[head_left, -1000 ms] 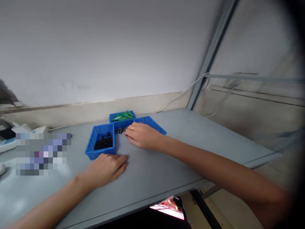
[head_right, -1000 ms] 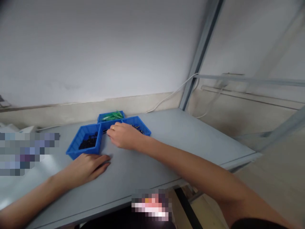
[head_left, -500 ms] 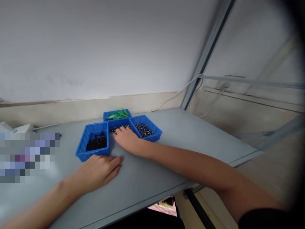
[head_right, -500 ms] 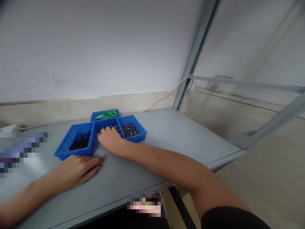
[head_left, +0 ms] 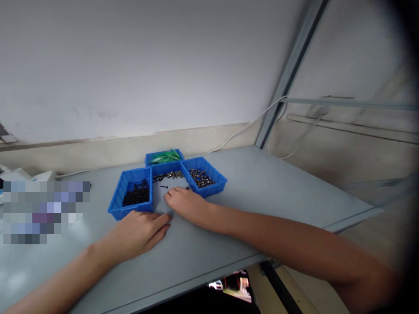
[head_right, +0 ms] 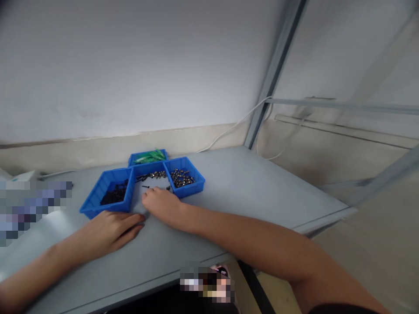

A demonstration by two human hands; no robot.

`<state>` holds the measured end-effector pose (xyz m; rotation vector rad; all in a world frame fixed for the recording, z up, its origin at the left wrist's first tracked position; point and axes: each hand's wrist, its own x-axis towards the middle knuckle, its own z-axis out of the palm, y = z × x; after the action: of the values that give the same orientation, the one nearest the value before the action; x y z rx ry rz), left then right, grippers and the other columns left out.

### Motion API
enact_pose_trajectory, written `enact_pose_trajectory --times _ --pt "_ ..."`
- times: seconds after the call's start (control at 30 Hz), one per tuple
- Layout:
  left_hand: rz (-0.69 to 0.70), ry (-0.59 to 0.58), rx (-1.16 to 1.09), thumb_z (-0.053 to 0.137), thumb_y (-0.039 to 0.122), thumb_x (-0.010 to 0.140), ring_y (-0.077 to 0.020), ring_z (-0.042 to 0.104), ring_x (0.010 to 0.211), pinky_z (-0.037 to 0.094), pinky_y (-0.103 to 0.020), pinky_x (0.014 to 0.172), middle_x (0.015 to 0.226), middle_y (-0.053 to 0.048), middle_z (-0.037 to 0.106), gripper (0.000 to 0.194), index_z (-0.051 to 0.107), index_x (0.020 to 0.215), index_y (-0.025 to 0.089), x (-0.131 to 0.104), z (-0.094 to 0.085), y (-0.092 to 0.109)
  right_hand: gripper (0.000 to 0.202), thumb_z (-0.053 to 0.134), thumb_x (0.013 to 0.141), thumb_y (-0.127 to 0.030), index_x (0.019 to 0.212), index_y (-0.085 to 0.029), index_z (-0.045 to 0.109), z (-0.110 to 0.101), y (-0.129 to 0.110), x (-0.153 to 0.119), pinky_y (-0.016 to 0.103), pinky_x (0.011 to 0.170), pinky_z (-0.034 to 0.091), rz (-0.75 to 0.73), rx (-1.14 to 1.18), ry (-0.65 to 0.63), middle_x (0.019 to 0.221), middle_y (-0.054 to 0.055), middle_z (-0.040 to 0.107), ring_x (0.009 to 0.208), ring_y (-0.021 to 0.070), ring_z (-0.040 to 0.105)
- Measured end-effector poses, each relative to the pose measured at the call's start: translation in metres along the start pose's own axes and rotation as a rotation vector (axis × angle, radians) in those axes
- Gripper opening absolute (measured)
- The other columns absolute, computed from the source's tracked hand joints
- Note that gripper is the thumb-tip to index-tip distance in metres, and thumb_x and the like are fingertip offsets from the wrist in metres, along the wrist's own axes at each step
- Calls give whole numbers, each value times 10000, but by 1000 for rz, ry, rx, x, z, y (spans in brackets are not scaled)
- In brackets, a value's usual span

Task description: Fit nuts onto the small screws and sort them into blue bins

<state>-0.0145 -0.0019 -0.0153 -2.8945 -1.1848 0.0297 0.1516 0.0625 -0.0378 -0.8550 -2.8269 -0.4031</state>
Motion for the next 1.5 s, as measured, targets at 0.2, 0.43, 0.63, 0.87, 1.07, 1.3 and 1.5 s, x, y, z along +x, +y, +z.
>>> enact_pose_trajectory --times 0.2,0.43,0.63,0.87,1.07,1.3,1.5 --pt "-67 17 35 303 251 915 -146 597 605 412 -251 544 704 -5 607 258 517 789 180 1 3 -2 138 452 814 -43 887 -126 534 -12 7 -14 268 668 424 -49 125 69 862 53 587 784 159 537" --pt "-168 -5 49 301 299 917 -181 628 652 449 -280 587 724 -34 627 306 551 802 166 2 5 -2 123 438 839 -86 822 -128 552 -17 6 -10 264 675 398 -90 365 101 802 54 567 757 145 512" --pt "-228 30 -51 320 356 918 -189 642 718 457 -277 614 806 -42 657 301 561 889 179 2 5 -4 164 482 757 -69 854 -151 585 -32 7 -5 243 683 405 -8 706 -6 821 30 621 772 133 555" --pt "-240 37 -49 326 347 919 -183 641 710 462 -269 629 770 -32 651 305 584 883 188 2 6 -4 238 559 697 -139 934 -162 548 -23 15 -11 224 666 452 128 1074 -106 883 27 629 770 120 593" --pt "-137 45 -2 312 326 925 -156 631 618 463 -240 563 729 -22 653 318 598 905 188 1 6 -1 196 565 708 -145 901 -173 556 -13 13 -22 222 678 454 62 1151 -37 875 17 626 775 111 593" --pt "-56 78 1 254 280 943 -151 628 619 472 -245 573 713 -21 641 348 582 877 186 0 9 -6 200 528 729 -104 916 -155 578 -25 13 -22 225 700 451 39 1082 -65 874 31 638 785 113 591" --pt "-105 80 -12 264 282 940 -157 631 620 464 -246 565 689 -19 637 329 569 876 180 0 6 -4 234 425 857 -307 901 -172 611 -27 16 -23 253 695 408 9 848 -156 884 46 648 784 138 572"
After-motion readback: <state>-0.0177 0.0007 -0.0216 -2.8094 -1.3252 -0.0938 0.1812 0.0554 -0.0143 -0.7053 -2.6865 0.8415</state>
